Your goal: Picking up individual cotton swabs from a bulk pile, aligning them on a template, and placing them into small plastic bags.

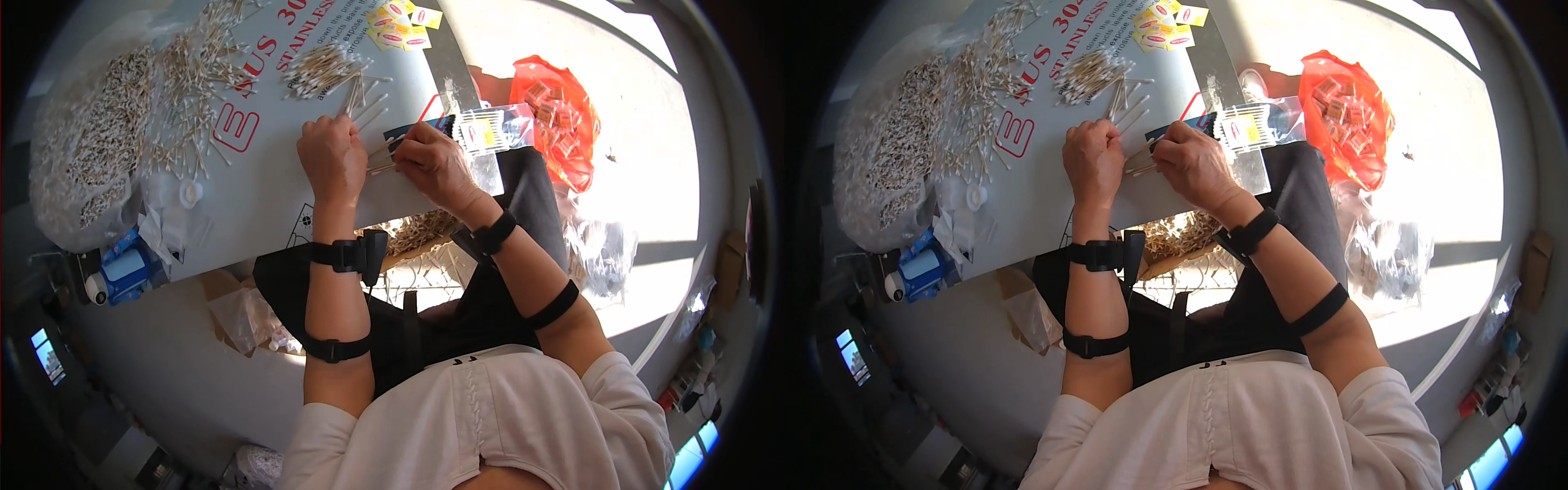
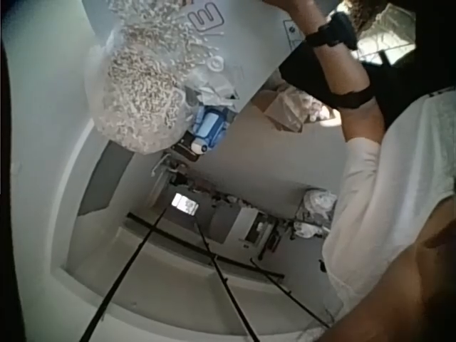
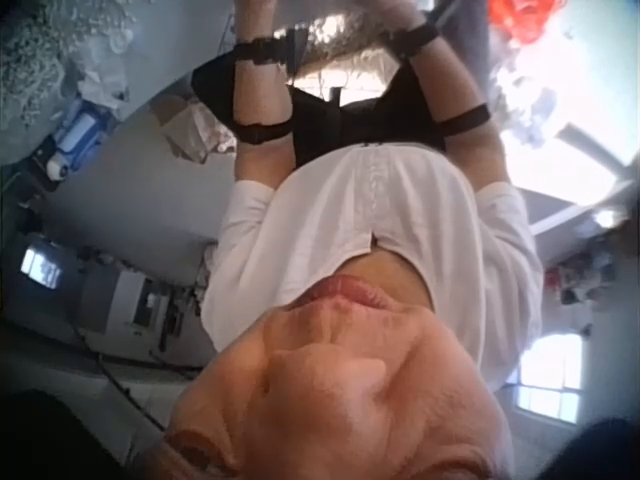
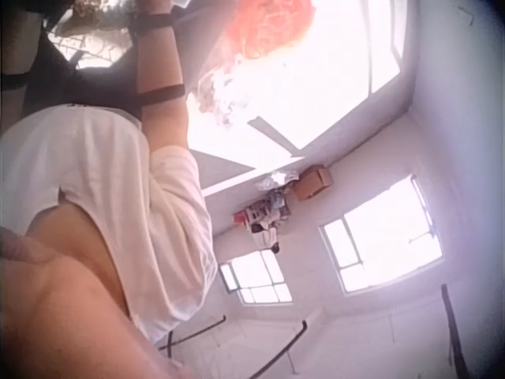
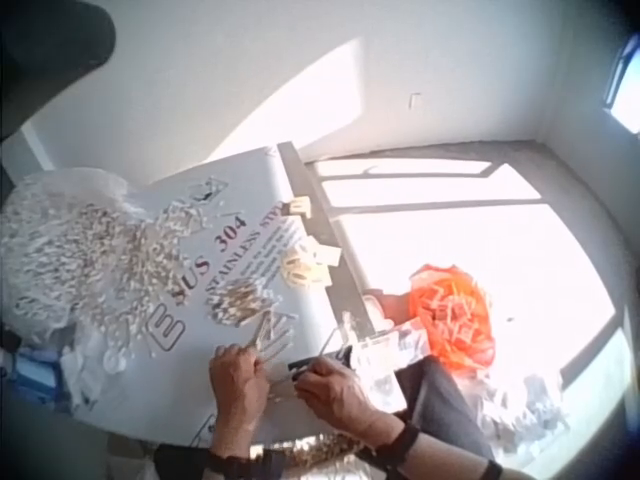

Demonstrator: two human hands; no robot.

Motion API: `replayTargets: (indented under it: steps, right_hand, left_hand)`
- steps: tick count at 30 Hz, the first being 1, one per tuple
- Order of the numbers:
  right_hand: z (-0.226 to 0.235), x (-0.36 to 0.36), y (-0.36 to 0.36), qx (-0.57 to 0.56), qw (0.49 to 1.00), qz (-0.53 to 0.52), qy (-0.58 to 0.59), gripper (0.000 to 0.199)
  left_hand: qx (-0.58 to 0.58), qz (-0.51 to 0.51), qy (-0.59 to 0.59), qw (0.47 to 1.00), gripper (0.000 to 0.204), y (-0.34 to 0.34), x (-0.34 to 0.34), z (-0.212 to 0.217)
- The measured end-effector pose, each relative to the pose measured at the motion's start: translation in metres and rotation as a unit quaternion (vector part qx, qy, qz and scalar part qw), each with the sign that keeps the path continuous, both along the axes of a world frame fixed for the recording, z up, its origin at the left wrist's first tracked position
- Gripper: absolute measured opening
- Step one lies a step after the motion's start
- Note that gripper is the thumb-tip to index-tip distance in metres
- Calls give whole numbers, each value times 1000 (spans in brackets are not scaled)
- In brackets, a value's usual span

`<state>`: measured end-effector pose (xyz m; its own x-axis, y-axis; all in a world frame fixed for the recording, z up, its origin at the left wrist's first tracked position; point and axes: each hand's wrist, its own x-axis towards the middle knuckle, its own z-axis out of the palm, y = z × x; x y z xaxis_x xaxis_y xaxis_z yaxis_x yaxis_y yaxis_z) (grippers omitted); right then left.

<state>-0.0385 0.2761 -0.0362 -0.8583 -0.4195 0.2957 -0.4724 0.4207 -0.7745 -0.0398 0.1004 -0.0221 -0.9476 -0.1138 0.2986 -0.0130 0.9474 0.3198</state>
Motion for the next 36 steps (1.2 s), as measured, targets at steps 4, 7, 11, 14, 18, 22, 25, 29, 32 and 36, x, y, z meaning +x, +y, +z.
replayTargets:
  steps: [4,7,11,14,18,22,25,29,32,36]
  right_hand:
    - [-1,0,0,-9,1000,-3,5,8]
    - [-2,0,0,-5,1000,-7,16,8]
    - [-1,1,-2,-11,1000,0,0,8]
    - [-1,1,-2,-13,1000,3,0,9]
    - [-2,0,2,-8,1000,8,-2,8]
    - [-3,0,0,-3,1000,-9,8,9]
    - [-2,1,-2,-6,1000,-7,12,9]
    - [-1,2,-1,5,1000,-5,18,8]
    - [-1,2,0,8,1000,-2,14,8]
    - [0,2,0,10,1000,2,8,7]
  left_hand:
    - [81,-9,-35,996,10,-11,9,3]
    - [87,-2,3,996,12,-9,-1,6]
    - [53,-22,52,997,12,-2,-21,4]
    - [21,-13,14,1000,11,-4,-23,0]
    - [37,-12,-40,998,10,-6,-9,3]
    - [85,-64,-56,993,11,-3,8,6]
    - [105,-46,-33,993,12,-2,15,3]
    - [105,-65,-15,992,16,-5,15,-1]
    - [117,5,28,993,18,-8,7,-1]
    - [73,68,33,994,19,-15,-13,3]
